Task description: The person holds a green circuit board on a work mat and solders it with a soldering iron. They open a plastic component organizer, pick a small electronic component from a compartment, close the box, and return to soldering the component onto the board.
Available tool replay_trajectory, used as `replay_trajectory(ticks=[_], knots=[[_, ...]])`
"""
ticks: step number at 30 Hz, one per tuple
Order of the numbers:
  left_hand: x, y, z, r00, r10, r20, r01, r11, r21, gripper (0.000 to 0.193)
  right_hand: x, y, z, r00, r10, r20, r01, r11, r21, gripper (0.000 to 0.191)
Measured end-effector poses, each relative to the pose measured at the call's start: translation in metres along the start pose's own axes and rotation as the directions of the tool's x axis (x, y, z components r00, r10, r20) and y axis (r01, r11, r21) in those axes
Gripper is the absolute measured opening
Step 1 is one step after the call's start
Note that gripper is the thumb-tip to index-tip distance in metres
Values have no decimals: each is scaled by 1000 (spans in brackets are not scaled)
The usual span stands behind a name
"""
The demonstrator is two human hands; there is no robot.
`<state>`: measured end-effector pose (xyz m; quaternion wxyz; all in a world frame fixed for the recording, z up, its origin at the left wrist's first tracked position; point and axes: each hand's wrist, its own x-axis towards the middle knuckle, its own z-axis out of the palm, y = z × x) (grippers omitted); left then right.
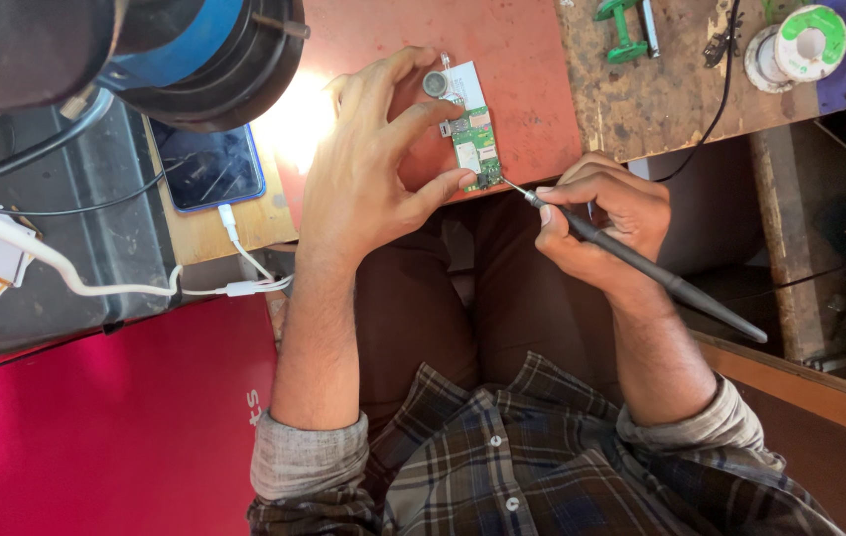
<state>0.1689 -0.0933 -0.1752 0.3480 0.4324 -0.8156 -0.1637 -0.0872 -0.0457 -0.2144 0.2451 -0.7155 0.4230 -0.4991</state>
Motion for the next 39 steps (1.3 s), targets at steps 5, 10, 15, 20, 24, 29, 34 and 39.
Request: replay_trajectory(ticks=[5, 10, 15, 20, 24, 29, 34, 39], knots=[[0, -1, -1, 1000, 9, 0, -9, 1000, 11, 53, 1, 0, 0, 1000, -6, 10, 5, 1000, 9, 13], [0, 0, 0, 1000, -16, 3, 16, 1000, -3, 53, 1, -1, 0, 1000, -13, 18, 13, 1000, 13, 13], [0, 0, -1, 1000, -12, 2, 12, 1000, 2, 53, 2, -1, 1, 999, -25, 23, 24, 1000, 15, 14], [0, 0, 0, 1000, -12, -3, 12, 1000, 2, 54, 2, -2, 1, 1000, -17, 22, 16, 1000, 1, 14], [1, 0, 0, 1000, -5, 0, 5, 1000, 9, 53, 2, -2, 1, 1000, -16, 12, 16, 1000, -2, 14], [-1, 0, 1, 1000, -24, -1, 24, 1000, -1, 54, 0, 1, 2, 1000, -9, 18, 9, 1000, -4, 14], [-6, -5, 6, 1000, -18, -4, 18, 1000, -6, 54, -5, 4, 5, 1000, 16, 10, -16, 1000, 6, 13], [-10, -9, 7, 1000, -2, -5, 2, 1000, -1, 53, -8, 7, 9, 1000, 2, 11, -2, 1000, 8, 14]])
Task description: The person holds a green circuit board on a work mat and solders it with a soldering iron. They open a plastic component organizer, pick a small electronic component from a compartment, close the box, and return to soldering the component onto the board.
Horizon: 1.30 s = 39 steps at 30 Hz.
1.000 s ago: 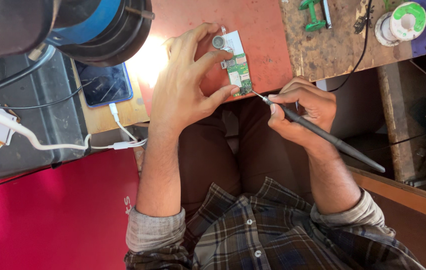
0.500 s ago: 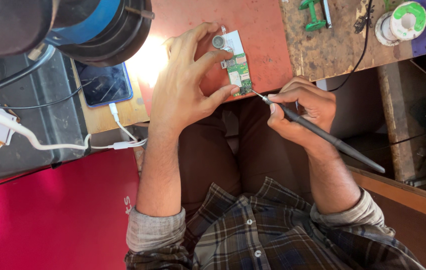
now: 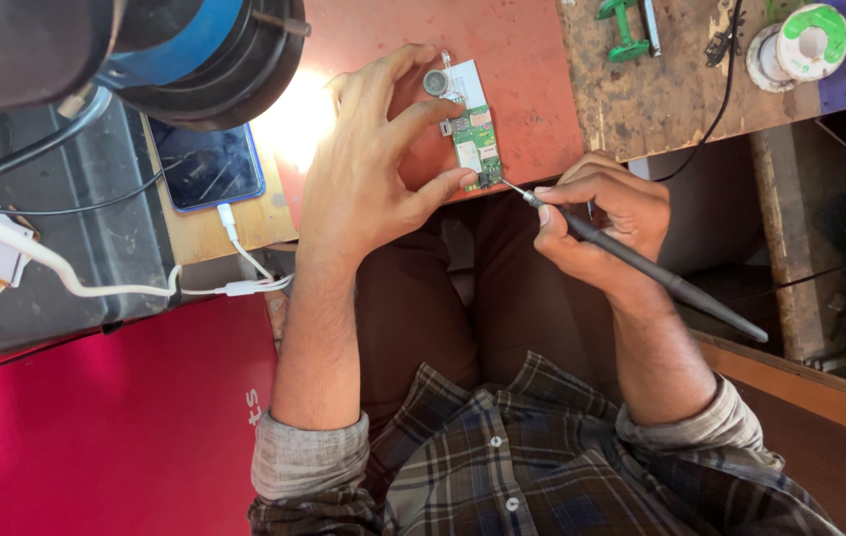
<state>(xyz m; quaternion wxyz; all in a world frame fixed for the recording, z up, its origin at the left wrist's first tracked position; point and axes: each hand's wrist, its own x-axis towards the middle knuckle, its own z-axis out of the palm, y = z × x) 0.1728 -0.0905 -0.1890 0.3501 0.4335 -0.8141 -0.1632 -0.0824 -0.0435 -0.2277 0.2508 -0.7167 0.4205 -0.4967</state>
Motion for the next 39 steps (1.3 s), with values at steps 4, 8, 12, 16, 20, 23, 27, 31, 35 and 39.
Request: replay_trajectory(ticks=[4, 8, 12, 16, 20, 23, 27, 31, 35, 39], knots=[[-2, -3, 1, 1000, -11, 4, 11, 1000, -3, 53, 0, 2, 4, 1000, -25, 7, 26, 999, -19, 14], [-2, -4, 2, 1000, -8, 4, 8, 1000, 0, 53, 0, 2, 4, 1000, -28, 11, 28, 1000, -12, 14], [-2, -5, 2, 1000, 5, -2, -5, 1000, 1, 53, 0, 2, 4, 999, -31, 13, 31, 1000, 4, 14], [-2, -6, 5, 1000, -13, -1, 13, 1000, -2, 54, -1, 5, 3, 1000, -1, 20, 0, 1000, 5, 13], [-2, -8, 7, 1000, -16, -1, 16, 1000, 1, 54, -2, 9, 2, 1000, 31, 6, -31, 998, 50, 13], [-2, -8, 7, 1000, -15, -3, 15, 1000, -4, 54, -2, 10, 2, 999, 39, -4, -39, 999, 38, 12], [-2, -8, 7, 1000, -13, -5, 13, 1000, -2, 54, -2, 10, 4, 1000, 20, 2, -20, 1000, 19, 13], [-2, -8, 6, 1000, -14, -2, 14, 1000, -1, 53, -1, 10, 4, 1000, -13, 12, 13, 1000, 8, 14], [-2, -8, 5, 1000, -2, -1, 2, 1000, 7, 54, -1, 10, 5, 1000, -22, 15, 22, 1000, 5, 14], [-1, -9, 5, 1000, 6, -1, -6, 1000, 7, 54, 0, 9, 3, 1000, -3, 19, 3, 1000, 7, 14]])
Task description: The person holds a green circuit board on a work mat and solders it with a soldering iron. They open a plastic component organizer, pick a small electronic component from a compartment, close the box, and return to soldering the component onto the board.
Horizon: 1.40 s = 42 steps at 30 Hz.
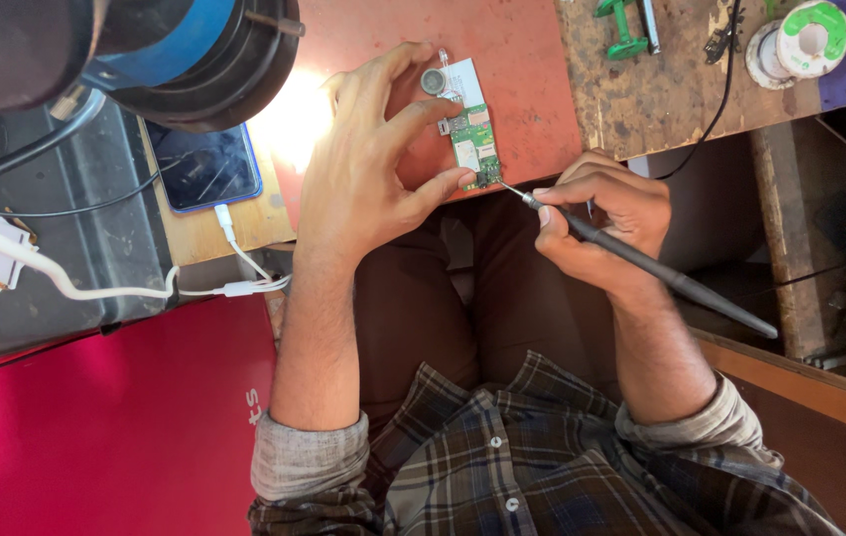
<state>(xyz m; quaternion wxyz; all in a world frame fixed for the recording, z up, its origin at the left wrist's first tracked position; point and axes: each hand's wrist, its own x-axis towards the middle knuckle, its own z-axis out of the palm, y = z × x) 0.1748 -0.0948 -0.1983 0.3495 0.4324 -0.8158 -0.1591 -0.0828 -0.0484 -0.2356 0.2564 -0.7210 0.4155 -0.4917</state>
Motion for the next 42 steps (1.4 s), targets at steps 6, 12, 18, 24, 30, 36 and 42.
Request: replay_trajectory(ticks=[6, 12, 18, 24, 30, 36, 42], knots=[[0, 2, 0, 1000, -17, -3, 17, 1000, -7, 54, 0, -2, 0, 1000, 22, -8, -22, 1000, 5, 14], [-1, 1, 2, 1000, -20, -5, 20, 1000, -6, 54, -1, 0, 0, 1000, 12, 9, -12, 1000, 7, 14], [-1, 0, 2, 1000, -8, -5, 8, 1000, -3, 54, -1, 3, 3, 1000, -1, -2, 1, 1000, 5, 14], [-1, -1, 2, 1000, -7, -3, 7, 1000, 1, 54, 0, 4, 2, 1000, -3, 8, 3, 1000, 12, 14], [0, -1, 2, 1000, 0, -5, 0, 1000, -1, 54, 0, 4, 2, 1000, 0, 4, 0, 1000, 6, 14], [0, -1, 1, 1000, -3, -1, 3, 1000, 0, 54, 0, 4, 0, 1000, 0, 14, -1, 999, 35, 15], [0, -1, 1, 1000, 5, -6, -5, 1000, 6, 54, 0, 5, 1, 1000, -4, 11, 4, 1000, 15, 14]])
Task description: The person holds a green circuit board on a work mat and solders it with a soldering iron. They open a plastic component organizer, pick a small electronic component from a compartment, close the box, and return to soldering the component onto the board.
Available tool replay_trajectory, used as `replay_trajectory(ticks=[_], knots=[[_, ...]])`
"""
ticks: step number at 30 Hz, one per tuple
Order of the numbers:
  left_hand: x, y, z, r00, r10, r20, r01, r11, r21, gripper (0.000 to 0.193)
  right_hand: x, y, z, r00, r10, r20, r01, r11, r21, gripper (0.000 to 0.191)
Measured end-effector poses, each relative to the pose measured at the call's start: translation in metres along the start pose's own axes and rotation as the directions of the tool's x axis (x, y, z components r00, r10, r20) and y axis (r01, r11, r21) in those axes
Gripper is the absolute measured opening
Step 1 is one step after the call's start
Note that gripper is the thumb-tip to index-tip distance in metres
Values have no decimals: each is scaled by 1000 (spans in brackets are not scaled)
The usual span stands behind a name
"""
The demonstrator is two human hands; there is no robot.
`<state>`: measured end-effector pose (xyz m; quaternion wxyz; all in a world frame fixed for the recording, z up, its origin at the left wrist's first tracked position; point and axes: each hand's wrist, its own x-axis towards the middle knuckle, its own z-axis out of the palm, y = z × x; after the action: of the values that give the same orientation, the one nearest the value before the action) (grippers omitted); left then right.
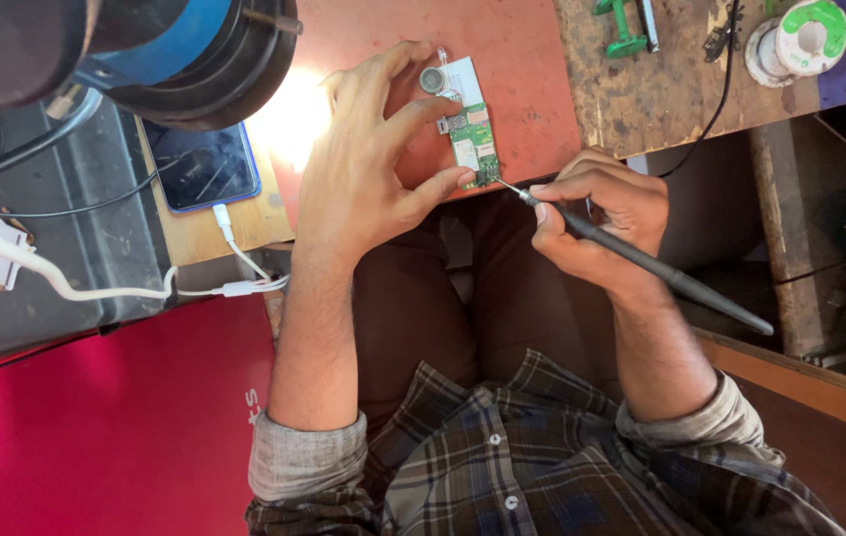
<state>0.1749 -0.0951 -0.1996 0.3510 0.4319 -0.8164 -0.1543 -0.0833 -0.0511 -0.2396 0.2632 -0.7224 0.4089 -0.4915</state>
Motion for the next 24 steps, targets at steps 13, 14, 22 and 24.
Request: replay_trajectory(ticks=[13, 14, 22, 24], knots=[[-1, -6, 9, 1000, 0, 3, 0, 1000, -8, 54, -4, 7, 0, 1000, 29, -5, -29, 999, 31, 13], [-2, -6, 9, 1000, 2, 3, -2, 1000, -8, 54, -4, 7, 0, 1000, 26, -6, -25, 999, 42, 13], [-2, -4, 9, 1000, -19, 8, 20, 1000, -8, 54, -5, 6, 0, 999, 34, -25, -34, 999, 10, 13], [-2, -4, 9, 1000, -21, 7, 21, 1000, -9, 54, -5, 6, 1, 999, 32, -29, -32, 999, 6, 13]])
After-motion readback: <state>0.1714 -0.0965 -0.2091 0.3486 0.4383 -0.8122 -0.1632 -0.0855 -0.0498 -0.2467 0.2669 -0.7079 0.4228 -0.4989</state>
